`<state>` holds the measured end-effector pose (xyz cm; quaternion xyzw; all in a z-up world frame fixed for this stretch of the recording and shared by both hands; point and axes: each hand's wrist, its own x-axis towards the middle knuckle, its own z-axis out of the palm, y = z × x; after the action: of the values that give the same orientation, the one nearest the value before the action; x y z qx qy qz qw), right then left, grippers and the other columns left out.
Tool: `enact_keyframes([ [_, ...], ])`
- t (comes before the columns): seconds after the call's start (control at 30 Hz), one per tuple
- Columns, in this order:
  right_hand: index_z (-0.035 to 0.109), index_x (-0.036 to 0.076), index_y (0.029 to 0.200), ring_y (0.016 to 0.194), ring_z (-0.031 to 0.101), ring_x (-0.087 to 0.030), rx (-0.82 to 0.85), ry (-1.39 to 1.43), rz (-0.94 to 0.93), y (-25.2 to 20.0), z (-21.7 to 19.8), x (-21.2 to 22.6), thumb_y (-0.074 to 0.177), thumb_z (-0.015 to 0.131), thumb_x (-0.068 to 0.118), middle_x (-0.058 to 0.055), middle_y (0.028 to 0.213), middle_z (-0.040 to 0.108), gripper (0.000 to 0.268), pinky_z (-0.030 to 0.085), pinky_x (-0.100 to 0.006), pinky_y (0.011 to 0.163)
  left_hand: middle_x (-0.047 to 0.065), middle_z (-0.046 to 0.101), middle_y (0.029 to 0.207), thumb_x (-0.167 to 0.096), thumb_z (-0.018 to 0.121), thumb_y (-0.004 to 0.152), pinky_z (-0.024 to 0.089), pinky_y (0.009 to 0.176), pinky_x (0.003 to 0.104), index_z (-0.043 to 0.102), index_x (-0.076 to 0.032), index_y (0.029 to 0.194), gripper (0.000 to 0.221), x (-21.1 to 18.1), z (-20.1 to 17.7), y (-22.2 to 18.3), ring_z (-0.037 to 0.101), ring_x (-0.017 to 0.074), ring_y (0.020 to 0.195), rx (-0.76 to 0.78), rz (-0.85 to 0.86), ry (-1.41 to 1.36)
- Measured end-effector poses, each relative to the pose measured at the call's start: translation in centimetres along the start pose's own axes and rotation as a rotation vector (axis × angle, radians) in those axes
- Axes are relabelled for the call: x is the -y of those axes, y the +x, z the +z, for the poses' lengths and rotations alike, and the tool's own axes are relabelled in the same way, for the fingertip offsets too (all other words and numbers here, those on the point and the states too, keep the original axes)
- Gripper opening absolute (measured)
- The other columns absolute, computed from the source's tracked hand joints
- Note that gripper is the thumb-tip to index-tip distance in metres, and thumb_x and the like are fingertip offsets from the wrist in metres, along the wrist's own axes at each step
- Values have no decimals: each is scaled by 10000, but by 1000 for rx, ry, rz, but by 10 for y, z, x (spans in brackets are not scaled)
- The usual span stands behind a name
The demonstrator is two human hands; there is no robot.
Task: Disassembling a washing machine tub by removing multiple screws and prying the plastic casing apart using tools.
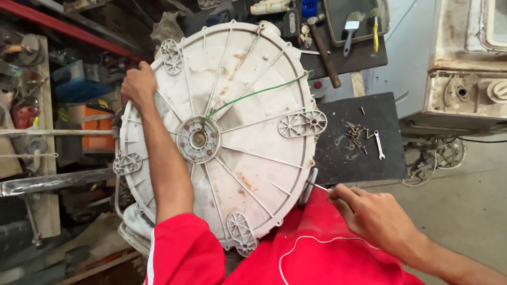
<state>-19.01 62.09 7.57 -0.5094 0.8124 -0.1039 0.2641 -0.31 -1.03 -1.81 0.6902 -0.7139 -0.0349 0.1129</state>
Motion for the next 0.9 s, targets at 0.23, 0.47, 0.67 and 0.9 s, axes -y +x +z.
enact_keyframes([
  [0.23,721,163,886,444,604,-289,-510,559,-540,54,98,-65,883,709,134,-19,610,632,31,523,-316,424,295,739,1068,-432,385,883,473,964,551,744,39,1112,635,1,-4,-1,683,482,1109,-29,-10,11],
  [0.47,703,145,913,489,679,-239,-263,421,-255,19,38,-28,859,714,150,-36,762,776,55,553,-363,457,278,750,990,-437,404,938,502,901,518,758,52,1038,611,5,2,0,705,453,959,-63,2,-9],
  [0.67,658,232,1070,537,703,-274,-179,196,-55,3,2,-2,868,681,247,9,859,787,204,539,-434,493,249,765,928,-464,452,961,529,842,496,780,41,963,602,14,18,14,721,434,830,-140,31,-20],
  [0.9,716,174,1226,410,574,-155,-259,391,-444,35,52,-46,819,714,77,18,752,734,419,464,-332,409,247,763,907,-435,438,984,526,842,476,778,52,974,594,10,-5,-8,724,401,795,-102,31,-61],
])
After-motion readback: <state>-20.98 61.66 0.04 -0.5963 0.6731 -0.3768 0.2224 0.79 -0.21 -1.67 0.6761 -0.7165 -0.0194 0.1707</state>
